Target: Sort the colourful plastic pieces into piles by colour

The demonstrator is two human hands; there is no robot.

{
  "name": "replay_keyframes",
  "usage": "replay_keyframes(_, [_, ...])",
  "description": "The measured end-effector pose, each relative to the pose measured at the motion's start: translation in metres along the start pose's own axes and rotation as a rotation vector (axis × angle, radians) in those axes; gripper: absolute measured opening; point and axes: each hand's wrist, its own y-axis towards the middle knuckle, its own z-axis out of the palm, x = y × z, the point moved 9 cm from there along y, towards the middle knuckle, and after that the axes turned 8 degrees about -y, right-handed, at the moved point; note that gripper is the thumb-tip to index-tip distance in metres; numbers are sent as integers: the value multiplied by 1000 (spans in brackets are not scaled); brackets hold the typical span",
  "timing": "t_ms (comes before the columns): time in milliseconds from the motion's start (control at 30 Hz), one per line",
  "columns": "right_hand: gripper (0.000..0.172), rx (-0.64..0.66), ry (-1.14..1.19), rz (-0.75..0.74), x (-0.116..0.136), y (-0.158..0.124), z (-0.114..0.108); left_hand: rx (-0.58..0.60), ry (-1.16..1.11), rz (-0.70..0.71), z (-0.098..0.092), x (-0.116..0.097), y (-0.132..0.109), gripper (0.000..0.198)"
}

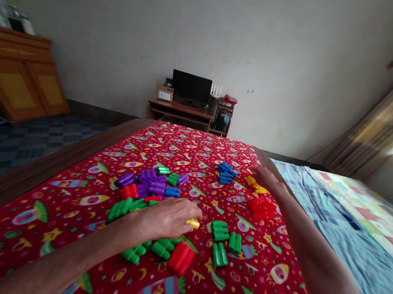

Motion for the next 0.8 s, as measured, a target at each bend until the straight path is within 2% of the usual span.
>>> replay_keyframes(100, [30, 22, 2, -17, 3, 1, 5, -24, -13, -1, -2, 1, 0, 21])
replay_keyframes(233, [32, 24, -2, 39, -3, -2, 5, -38, -33, -8, -7, -1, 0, 23])
replay_keyframes(333, [34, -34, 10, 76, -5, -8, -8, -37, -60, -30, -12, -2, 3, 22])
replay_keyframes(433, [32, -144, 60, 48, 8, -21, -34, -113, -157, -52, -22, 2, 10, 22])
replay_keyframes(500, [30, -230, 146, -17, 29, -37, -55, -203, -249, -81, -29, 12, 14, 24])
replay_keyframes(600, [32, -299, 403, -206, 84, -68, -79, -332, -397, -166, -35, 34, 17, 32])
replay_keyframes(700, [31, -204, 617, -482, 155, -101, -85, -406, -643, -218, -34, 52, 19, 36])
replay_keyframes(767, [27, -148, 608, -565, 188, -115, -84, -415, -780, -213, -33, 57, 20, 34])
replay_keyframes(800, [26, -138, 573, -565, 196, -118, -82, -408, -807, -207, -33, 58, 20, 34])
